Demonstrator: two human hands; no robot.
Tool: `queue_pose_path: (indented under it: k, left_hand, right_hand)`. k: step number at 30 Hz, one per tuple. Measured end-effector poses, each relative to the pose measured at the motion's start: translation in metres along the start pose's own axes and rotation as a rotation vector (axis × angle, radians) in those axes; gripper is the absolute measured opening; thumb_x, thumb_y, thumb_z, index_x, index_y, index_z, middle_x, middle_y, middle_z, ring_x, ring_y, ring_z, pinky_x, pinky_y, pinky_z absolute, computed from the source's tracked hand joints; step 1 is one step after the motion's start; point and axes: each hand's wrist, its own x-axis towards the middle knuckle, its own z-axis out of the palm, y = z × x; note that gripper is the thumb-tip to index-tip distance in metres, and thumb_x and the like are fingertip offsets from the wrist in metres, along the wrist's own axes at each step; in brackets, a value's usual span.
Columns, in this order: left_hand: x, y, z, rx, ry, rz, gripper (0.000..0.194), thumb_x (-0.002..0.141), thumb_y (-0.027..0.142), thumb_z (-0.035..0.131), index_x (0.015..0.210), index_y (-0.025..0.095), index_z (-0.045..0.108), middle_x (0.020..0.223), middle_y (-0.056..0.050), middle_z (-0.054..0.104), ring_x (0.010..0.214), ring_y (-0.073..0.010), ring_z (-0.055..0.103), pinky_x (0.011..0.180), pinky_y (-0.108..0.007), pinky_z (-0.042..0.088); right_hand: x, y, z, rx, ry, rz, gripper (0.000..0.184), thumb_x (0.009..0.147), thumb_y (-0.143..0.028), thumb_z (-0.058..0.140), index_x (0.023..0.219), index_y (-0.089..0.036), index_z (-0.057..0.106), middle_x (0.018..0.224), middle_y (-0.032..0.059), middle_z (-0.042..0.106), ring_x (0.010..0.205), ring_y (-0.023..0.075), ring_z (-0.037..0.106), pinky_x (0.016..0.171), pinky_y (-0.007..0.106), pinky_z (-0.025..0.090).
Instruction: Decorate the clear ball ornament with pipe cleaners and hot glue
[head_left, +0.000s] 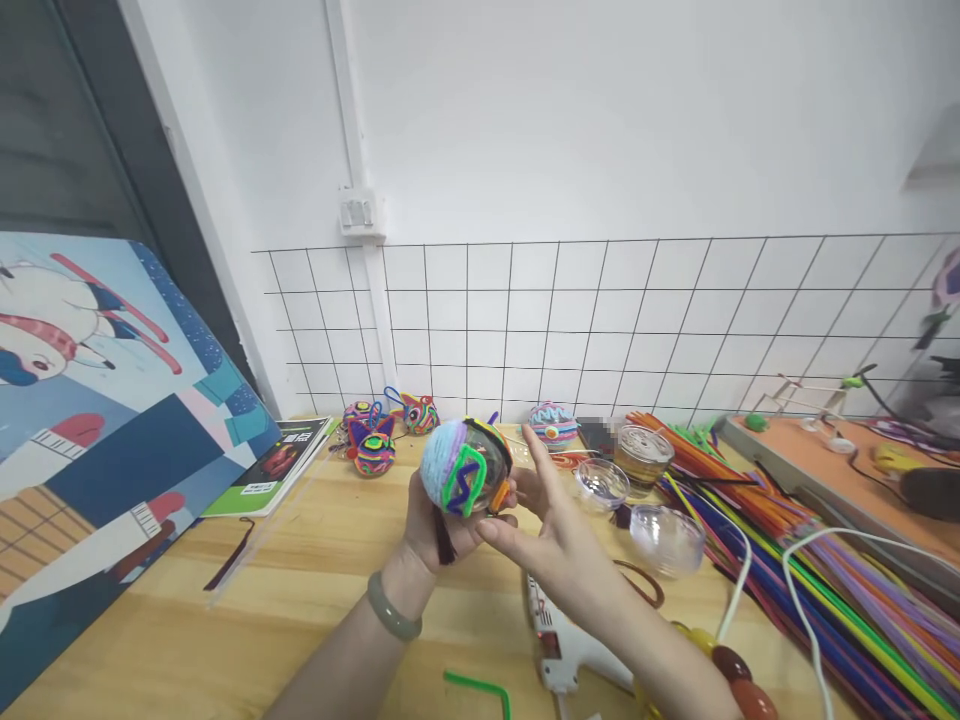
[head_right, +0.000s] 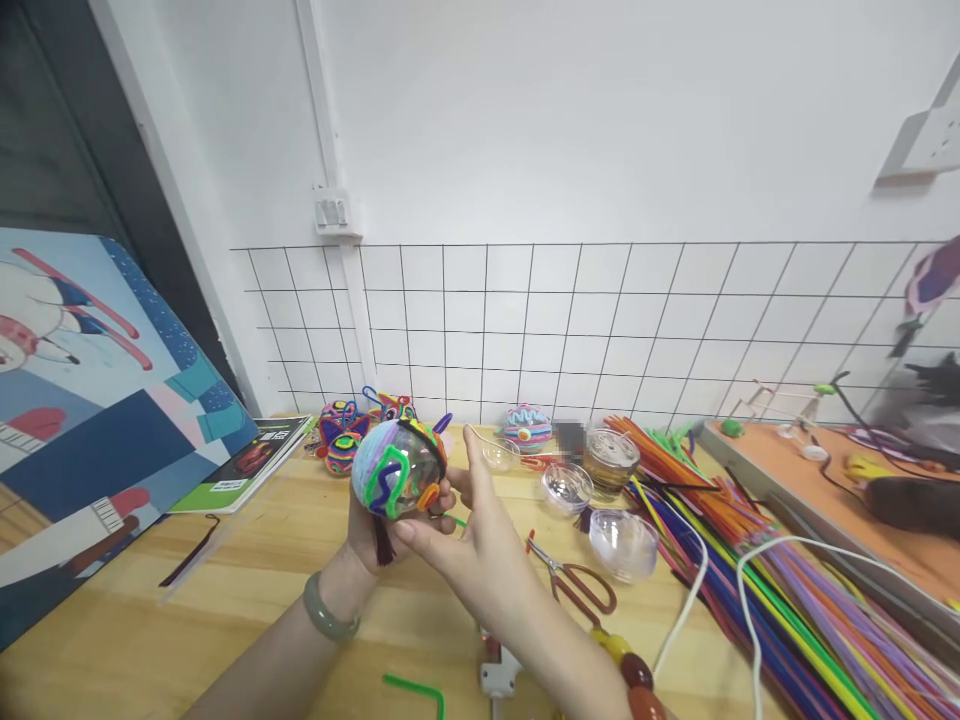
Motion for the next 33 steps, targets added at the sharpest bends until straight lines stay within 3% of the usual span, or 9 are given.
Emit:
queue_pose_path:
  k: [7, 12, 16, 20, 23, 28, 33]
  left_hand:
    - [0.0, -0.008, -0.013, 0.048, 0.032, -0.059, 0.072, 0.055, 0.066, 0.068, 0.106, 0.015, 0.068, 0.109, -0.015, 0.068, 0.118, -0.0384, 0.051, 0.096, -0.048, 0.038]
    - [0.003, -0.008, -0.016, 0.055, 0.035, -0.098, 0.074, 0.057, 0.062, 0.073, 0.113, 0.013, 0.065, 0.113, -0.016, 0.068, 0.117, -0.0375, 0.053, 0.098, -0.049, 0.037]
    - [0.007, -0.008, -0.011, 0.095, 0.042, -0.056, 0.061, 0.067, 0.056, 0.072, 0.112, 0.016, 0.066, 0.109, -0.012, 0.07, 0.112, -0.0313, 0.058, 0.097, -0.044, 0.039]
    - [0.011, -0.01, -0.005, 0.194, 0.127, 0.0, 0.049, 0.072, 0.056, 0.069, 0.103, 0.017, 0.069, 0.103, -0.01, 0.072, 0.099, -0.0264, 0.063, 0.085, -0.036, 0.046]
    - [0.013, -0.01, -0.005, 0.305, 0.203, 0.044, 0.05, 0.072, 0.058, 0.068, 0.102, 0.017, 0.068, 0.095, -0.01, 0.073, 0.089, -0.0249, 0.065, 0.079, -0.036, 0.047]
    - [0.016, -0.003, -0.005, 0.43, 0.307, 0.202, 0.044, 0.077, 0.043, 0.069, 0.113, 0.02, 0.061, 0.098, -0.007, 0.069, 0.089, -0.0197, 0.062, 0.08, -0.032, 0.046]
    - [0.008, 0.002, 0.013, 0.783, 0.663, 0.706, 0.017, 0.076, 0.031, 0.071, 0.09, 0.023, 0.066, 0.091, -0.002, 0.064, 0.09, -0.0173, 0.056, 0.085, -0.03, 0.04]
  right_hand:
    - [-0.005, 0.004, 0.003, 0.249, -0.015, -0.004, 0.122, 0.069, -0.048, 0.076, 0.152, -0.019, -0.008, 0.126, 0.0154, 0.057, 0.117, 0.0281, 0.056, 0.098, 0.044, 0.046]
    - [-0.004, 0.013, -0.006, 0.234, 0.0, -0.029, 0.115, 0.071, -0.041, 0.078, 0.153, -0.022, -0.002, 0.138, 0.015, 0.049, 0.128, 0.0261, 0.047, 0.109, 0.045, 0.034]
    - [0.002, 0.013, -0.016, 0.251, -0.006, -0.052, 0.111, 0.074, -0.039, 0.076, 0.153, -0.021, 0.0, 0.146, 0.0157, 0.042, 0.134, 0.0248, 0.042, 0.111, 0.043, 0.033]
    - [0.006, 0.008, -0.023, 0.152, 0.054, -0.023, 0.109, 0.072, -0.042, 0.076, 0.152, -0.017, 0.007, 0.149, 0.0162, 0.039, 0.14, 0.0247, 0.033, 0.112, 0.041, 0.033]
    - [0.007, 0.006, -0.025, 0.157, 0.066, -0.017, 0.109, 0.073, -0.045, 0.074, 0.153, -0.02, 0.004, 0.148, 0.0156, 0.041, 0.137, 0.0255, 0.038, 0.111, 0.044, 0.035]
    - [0.01, 0.009, -0.03, 0.159, 0.159, -0.053, 0.107, 0.074, -0.044, 0.074, 0.153, -0.025, 0.004, 0.146, 0.0162, 0.042, 0.13, 0.029, 0.047, 0.108, 0.051, 0.036]
    - [0.016, 0.014, -0.043, 0.048, 0.296, -0.133, 0.103, 0.075, -0.045, 0.073, 0.152, -0.024, 0.007, 0.146, 0.0177, 0.04, 0.133, 0.0295, 0.042, 0.11, 0.053, 0.031]
